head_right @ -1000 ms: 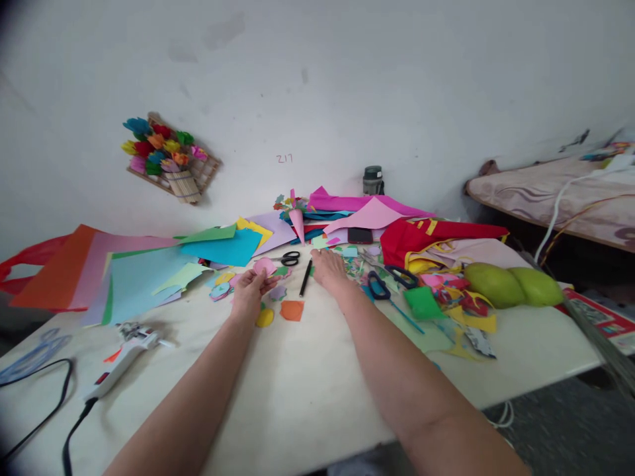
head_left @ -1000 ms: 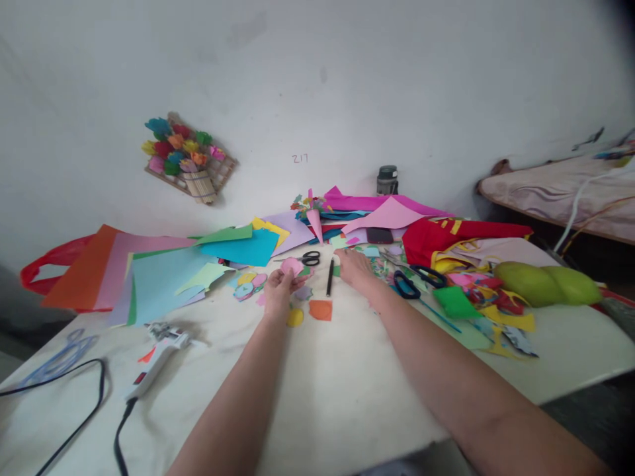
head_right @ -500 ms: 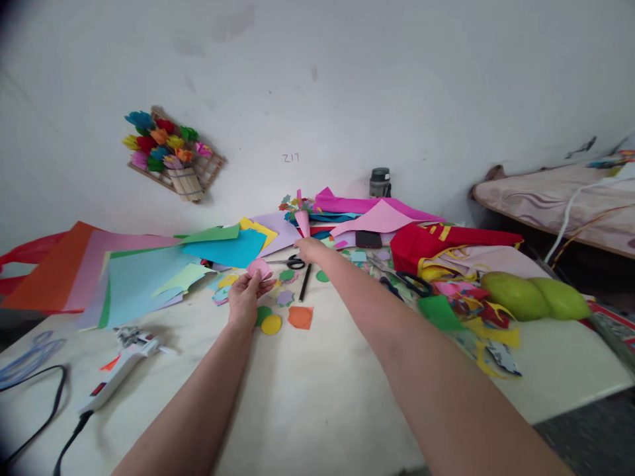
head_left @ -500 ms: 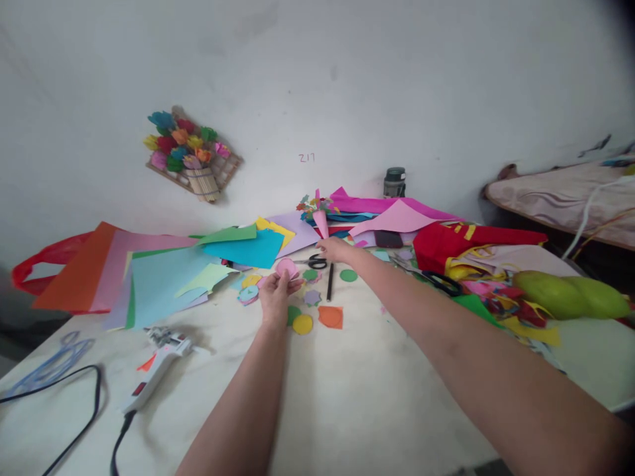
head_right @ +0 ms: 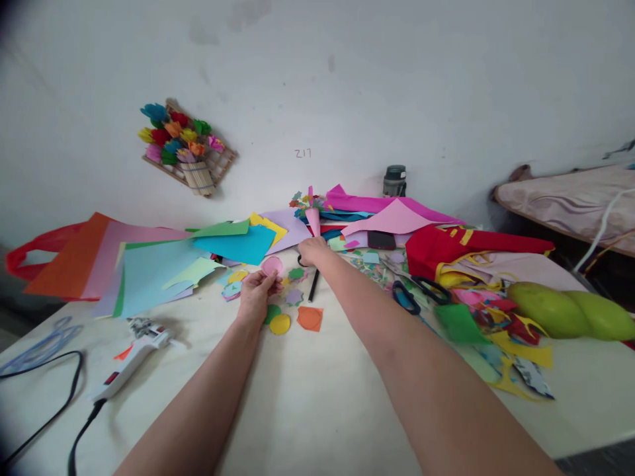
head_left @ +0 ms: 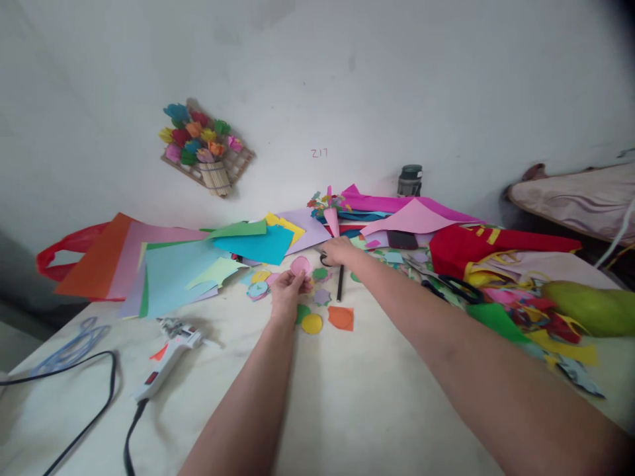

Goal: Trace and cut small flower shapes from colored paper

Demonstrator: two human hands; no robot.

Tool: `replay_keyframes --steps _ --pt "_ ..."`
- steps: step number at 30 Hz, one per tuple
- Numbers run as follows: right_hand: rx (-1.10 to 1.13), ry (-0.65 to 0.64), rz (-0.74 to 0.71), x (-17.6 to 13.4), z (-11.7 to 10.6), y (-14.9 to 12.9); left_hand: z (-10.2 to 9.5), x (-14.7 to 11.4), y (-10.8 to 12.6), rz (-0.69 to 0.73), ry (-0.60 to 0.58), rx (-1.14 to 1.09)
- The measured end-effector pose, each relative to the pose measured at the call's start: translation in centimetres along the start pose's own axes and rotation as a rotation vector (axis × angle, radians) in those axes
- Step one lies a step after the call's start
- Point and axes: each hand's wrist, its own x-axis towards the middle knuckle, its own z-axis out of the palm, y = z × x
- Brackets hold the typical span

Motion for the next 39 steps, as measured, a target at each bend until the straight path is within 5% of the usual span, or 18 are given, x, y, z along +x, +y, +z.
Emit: replay_keyframes --steps 3,8,11,25,31,39 --pt "0.331 0.047 0.102 -1.2 -0.2 0.8 -0.1 0.0 0.0 0.013 -0.041 0.026" --pt "1.191 0.065 0.099 -4.7 0.5 1.5 0.1 -0.2 0.2 0.037 -0.115 0.054" --pt "1.440 0.068 0.144 -6.6 0.9 1.0 0.2 -0.4 0.2 0.034 -0.139 0.060" --pt "1.557 0.202 0.158 -8.3 1.6 -1.1 0.3 -0.8 0.3 -0.022 -0.330 0.237" --pt "1.558 0.231 0.129 -7.9 2.4 -1.7 0.2 -0.4 0.0 -0.067 -0.217 0.157" --pt "1.549 0.077 0.095 -8.9 2.8 -2.2 0.3 -0.2 0.5 -0.070 -0.099 -0.179"
